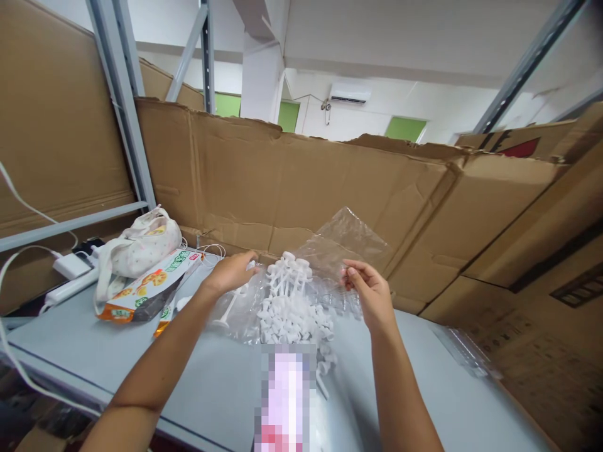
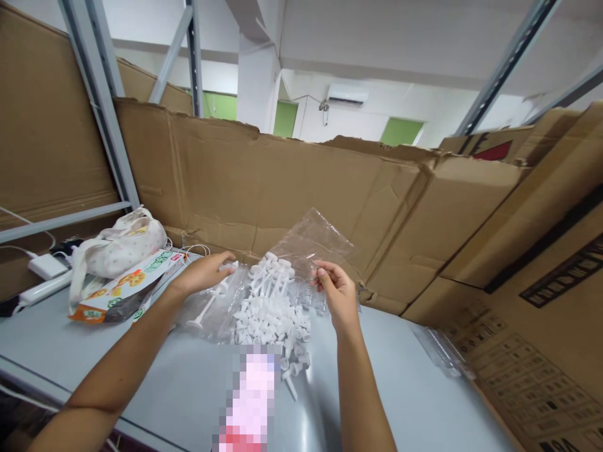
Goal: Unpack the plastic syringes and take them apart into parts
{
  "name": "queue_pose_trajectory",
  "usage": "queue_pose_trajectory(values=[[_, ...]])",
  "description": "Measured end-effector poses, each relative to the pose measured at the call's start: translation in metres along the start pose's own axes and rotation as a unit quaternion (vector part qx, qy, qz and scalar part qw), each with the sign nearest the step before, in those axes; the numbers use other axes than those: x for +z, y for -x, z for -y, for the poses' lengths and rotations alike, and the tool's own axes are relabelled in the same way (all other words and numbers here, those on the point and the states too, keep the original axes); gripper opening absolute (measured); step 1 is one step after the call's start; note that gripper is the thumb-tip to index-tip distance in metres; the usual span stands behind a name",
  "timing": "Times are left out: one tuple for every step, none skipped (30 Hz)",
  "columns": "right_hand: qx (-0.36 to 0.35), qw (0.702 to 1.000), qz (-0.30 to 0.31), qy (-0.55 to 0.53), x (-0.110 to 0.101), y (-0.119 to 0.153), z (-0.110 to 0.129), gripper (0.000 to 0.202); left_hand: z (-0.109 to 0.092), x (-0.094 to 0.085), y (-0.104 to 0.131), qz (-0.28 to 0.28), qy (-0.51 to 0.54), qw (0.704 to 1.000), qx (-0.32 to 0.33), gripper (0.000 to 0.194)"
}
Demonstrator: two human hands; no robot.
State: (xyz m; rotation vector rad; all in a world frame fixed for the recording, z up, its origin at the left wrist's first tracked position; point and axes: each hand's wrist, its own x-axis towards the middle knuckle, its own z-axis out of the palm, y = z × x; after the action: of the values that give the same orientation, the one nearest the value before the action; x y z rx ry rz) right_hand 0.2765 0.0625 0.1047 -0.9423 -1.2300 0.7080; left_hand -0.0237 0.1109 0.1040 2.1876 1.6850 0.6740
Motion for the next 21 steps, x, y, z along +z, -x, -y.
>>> queue_pose_trajectory(values=[[-0.012,1.0,-0.001,0.011,0.001,0.002,0.002,0.024,0.008,0.007,-0.003,0.004,-0.012,1.0,-0.024,0.04],[-0.026,0.999,0.0,0.025,0.003,0.004,0.004,0.023,0.016,0.015,-0.005,0.005,-0.02,0.999,-0.045,0.044],[-0.041,0.998,0.005,0.04,0.006,0.006,0.006,0.022,0.023,0.023,-0.006,0.003,-0.024,0.998,-0.061,0.048],[-0.053,0.997,0.015,0.052,0.01,0.009,0.009,0.02,0.029,0.031,-0.006,-0.004,-0.026,0.997,-0.075,0.053],[-0.063,0.996,0.031,0.057,0.015,0.012,0.01,0.02,0.035,0.038,-0.006,-0.008,-0.023,0.996,-0.085,0.057],[-0.067,0.995,0.049,0.055,0.02,0.015,0.012,0.019,0.039,0.046,-0.005,-0.011,-0.016,0.996,-0.089,0.059],[-0.065,0.995,0.066,0.046,0.025,0.017,0.013,0.02,0.042,0.052,-0.005,-0.013,-0.006,0.996,-0.093,0.061],[-0.058,0.994,0.082,0.033,0.03,0.018,0.013,0.021,0.046,0.058,-0.004,-0.016,0.008,0.995,-0.093,0.061],[-0.045,0.994,0.093,0.017,0.035,0.018,0.012,0.022,0.049,0.062,-0.004,-0.018,0.026,0.995,-0.092,0.061],[-0.027,0.994,0.103,0.004,0.041,0.017,0.01,0.025,0.052,0.065,-0.005,-0.022,0.048,0.994,-0.091,0.06],[-0.004,0.994,0.113,-0.007,0.046,0.016,0.007,0.027,0.055,0.067,-0.006,-0.026,0.073,0.993,-0.089,0.058],[0.025,0.992,0.126,-0.012,0.052,0.014,0.002,0.031,0.058,0.067,-0.007,-0.032,0.102,0.99,-0.088,0.057],[0.056,0.988,0.142,-0.011,0.059,0.011,-0.004,0.034,0.062,0.066,-0.008,-0.039,0.135,0.986,-0.087,0.057],[0.086,0.983,0.161,-0.006,0.067,0.009,-0.011,0.036,0.066,0.064,-0.01,-0.05,0.169,0.98,-0.088,0.055],[0.117,0.976,0.184,0.006,0.075,0.007,-0.02,0.037,0.071,0.06,-0.011,-0.063,0.206,0.972,-0.089,0.054],[0.136,0.97,0.203,0.018,0.084,0.006,-0.029,0.037,0.075,0.055,-0.012,-0.079,0.243,0.962,-0.092,0.051],[0.149,0.964,0.217,0.028,0.094,0.006,-0.039,0.035,0.079,0.05,-0.013,-0.097,0.279,0.951,-0.095,0.049],[0.16,0.96,0.227,0.04,0.103,0.005,-0.049,0.033,0.082,0.044,-0.013,-0.115,0.314,0.937,-0.098,0.046],[0.169,0.956,0.234,0.055,0.113,0.006,-0.059,0.03,0.085,0.038,-0.013,-0.132,0.346,0.923,-0.099,0.045],[0.176,0.953,0.238,0.071,0.121,0.006,-0.068,0.026,0.087,0.032,-0.012,-0.147,0.376,0.91,-0.098,0.043],[0.18,0.95,0.24,0.089,0.129,0.006,-0.076,0.023,0.089,0.027,-0.011,-0.159,0.403,0.896,-0.095,0.042]])
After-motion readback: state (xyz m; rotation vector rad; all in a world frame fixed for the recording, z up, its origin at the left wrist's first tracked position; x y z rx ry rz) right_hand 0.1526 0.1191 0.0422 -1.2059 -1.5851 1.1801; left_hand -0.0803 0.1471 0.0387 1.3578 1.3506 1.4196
